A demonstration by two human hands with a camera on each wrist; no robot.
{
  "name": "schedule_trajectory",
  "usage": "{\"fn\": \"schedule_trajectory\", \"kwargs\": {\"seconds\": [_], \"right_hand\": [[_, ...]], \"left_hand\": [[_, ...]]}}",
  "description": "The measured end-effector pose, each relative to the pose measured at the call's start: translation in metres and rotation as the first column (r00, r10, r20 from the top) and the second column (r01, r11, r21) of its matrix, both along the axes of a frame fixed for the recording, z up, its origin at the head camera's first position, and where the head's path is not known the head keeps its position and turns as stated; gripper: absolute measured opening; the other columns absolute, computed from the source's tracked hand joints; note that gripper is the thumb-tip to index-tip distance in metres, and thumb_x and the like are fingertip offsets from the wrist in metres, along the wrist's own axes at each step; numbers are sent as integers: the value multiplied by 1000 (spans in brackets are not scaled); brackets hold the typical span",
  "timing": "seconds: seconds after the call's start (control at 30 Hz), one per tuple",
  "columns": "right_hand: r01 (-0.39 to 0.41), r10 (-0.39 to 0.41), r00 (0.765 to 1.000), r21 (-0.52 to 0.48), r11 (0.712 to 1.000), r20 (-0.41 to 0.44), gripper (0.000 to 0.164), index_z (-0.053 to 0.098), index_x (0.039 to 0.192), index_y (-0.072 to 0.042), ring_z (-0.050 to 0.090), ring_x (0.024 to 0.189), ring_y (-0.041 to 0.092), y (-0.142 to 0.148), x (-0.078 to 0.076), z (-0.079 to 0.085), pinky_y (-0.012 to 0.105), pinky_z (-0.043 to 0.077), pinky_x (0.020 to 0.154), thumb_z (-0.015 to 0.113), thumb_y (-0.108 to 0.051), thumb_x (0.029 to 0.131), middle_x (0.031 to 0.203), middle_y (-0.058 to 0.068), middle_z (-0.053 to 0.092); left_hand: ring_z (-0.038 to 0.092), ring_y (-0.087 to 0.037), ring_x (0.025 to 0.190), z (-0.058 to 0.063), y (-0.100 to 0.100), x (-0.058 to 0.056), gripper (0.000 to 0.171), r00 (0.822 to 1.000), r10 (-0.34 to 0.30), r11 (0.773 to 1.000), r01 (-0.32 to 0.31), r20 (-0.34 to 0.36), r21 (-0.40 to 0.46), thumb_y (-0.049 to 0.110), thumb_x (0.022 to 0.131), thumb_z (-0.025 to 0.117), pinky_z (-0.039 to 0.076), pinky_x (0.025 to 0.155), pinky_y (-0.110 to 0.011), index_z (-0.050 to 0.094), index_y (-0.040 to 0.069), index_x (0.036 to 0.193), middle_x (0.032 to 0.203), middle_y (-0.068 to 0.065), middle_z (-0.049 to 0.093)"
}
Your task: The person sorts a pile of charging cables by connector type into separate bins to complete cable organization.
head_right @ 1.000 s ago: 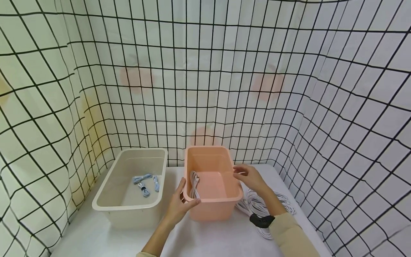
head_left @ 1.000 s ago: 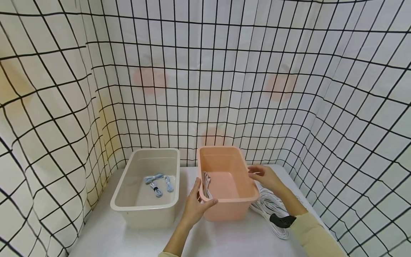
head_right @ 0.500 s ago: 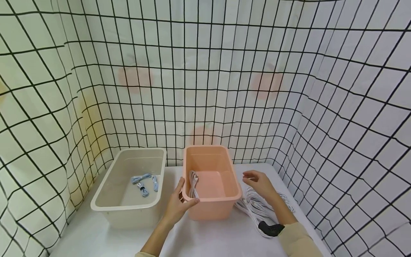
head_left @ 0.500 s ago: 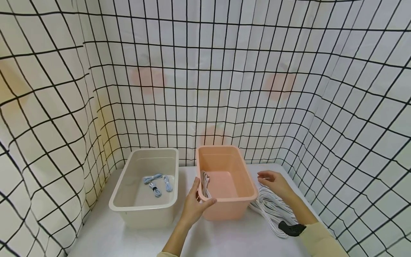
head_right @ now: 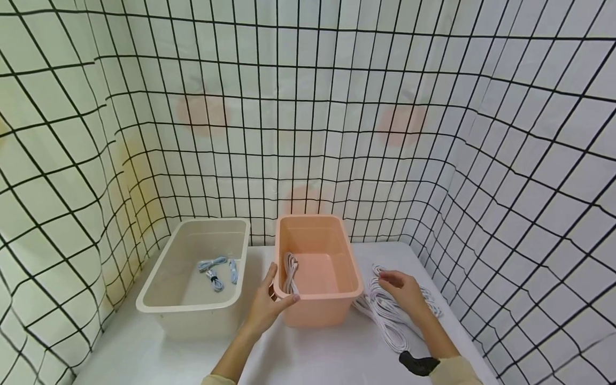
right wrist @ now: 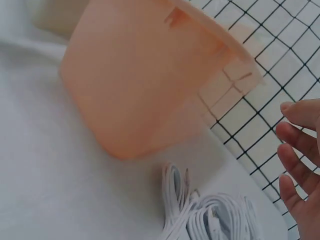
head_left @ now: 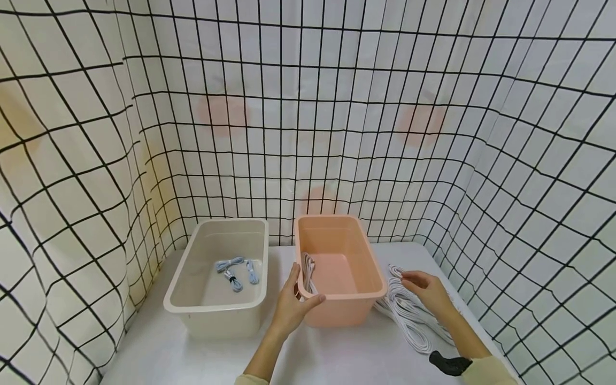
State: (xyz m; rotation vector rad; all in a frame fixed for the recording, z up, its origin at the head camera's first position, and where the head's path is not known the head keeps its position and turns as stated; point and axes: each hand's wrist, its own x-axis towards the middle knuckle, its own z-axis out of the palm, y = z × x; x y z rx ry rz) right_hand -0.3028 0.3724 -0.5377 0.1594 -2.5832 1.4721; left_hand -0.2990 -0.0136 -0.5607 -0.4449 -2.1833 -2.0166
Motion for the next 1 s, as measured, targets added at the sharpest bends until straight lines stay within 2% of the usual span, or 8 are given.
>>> {"fn": "schedule_trajectory", "kwargs": {"seconds": [0.17,0.3,0.53,0.6,0.7,0.83,0.9,1.0], "right_hand": [[26,-26,1000,-12,1000,-8,39,66,130,3,65,106,8,6,9,-16,17,54,85,70,-23,102,123,19,70],[78,-78,997,-4,997,11,38,68,127,4,65,100,4,10,16,-32,18,54,82,72,-22,100,117,17,72],[147,-151,983,51,988,100,39,69,126,3,65,98,6,19,28,-69,20,53,83,75,-23,98,112,11,74],[156,-165,984,126,980,69,35,73,120,0,67,95,10,21,33,-83,25,55,82,77,-26,96,107,8,75],[157,-157,987,277,948,-23,32,75,111,-6,67,96,19,22,43,-107,36,56,85,83,-30,90,103,3,73],[175,-111,978,415,893,-174,45,73,110,-7,63,105,32,21,51,-136,55,52,91,91,-36,80,109,4,68],[191,-98,969,438,878,-228,49,72,112,-6,61,107,37,19,51,-143,59,49,91,92,-36,78,111,8,66],[207,-100,963,448,869,-251,48,71,114,-5,60,107,39,17,48,-144,59,49,89,91,-32,80,113,12,64]], "left_hand": [[24,-32,152,0,0,-1,111,1000,6,1000,-6,-6,-8,24,82,91,29,119,-44,20,1,164,170,-14,14],[26,-32,151,0,-1,-1,111,1000,3,1000,-3,-4,-8,25,82,91,29,119,-43,20,1,164,170,-15,14],[28,-31,151,0,-1,-1,112,1000,6,1000,-6,15,-3,23,82,92,30,119,-40,20,2,164,170,-13,15],[27,-31,151,-1,-1,-1,111,1000,5,1000,-5,13,-8,24,82,91,30,119,-40,20,2,164,170,-14,14],[26,-32,151,-2,-1,-1,111,1000,-3,1000,3,10,-8,25,82,91,30,118,-41,20,2,164,170,-14,14],[25,-34,151,-1,0,0,111,1000,-11,1000,11,9,-5,24,83,91,30,118,-41,19,1,164,170,-15,13],[26,-34,151,-1,1,0,111,1000,-7,1000,7,9,-8,24,83,91,30,118,-41,19,1,164,170,-15,13],[28,-33,150,0,0,-1,111,1000,4,1000,-4,8,-19,25,83,91,31,118,-40,19,2,164,170,-14,14]]}}
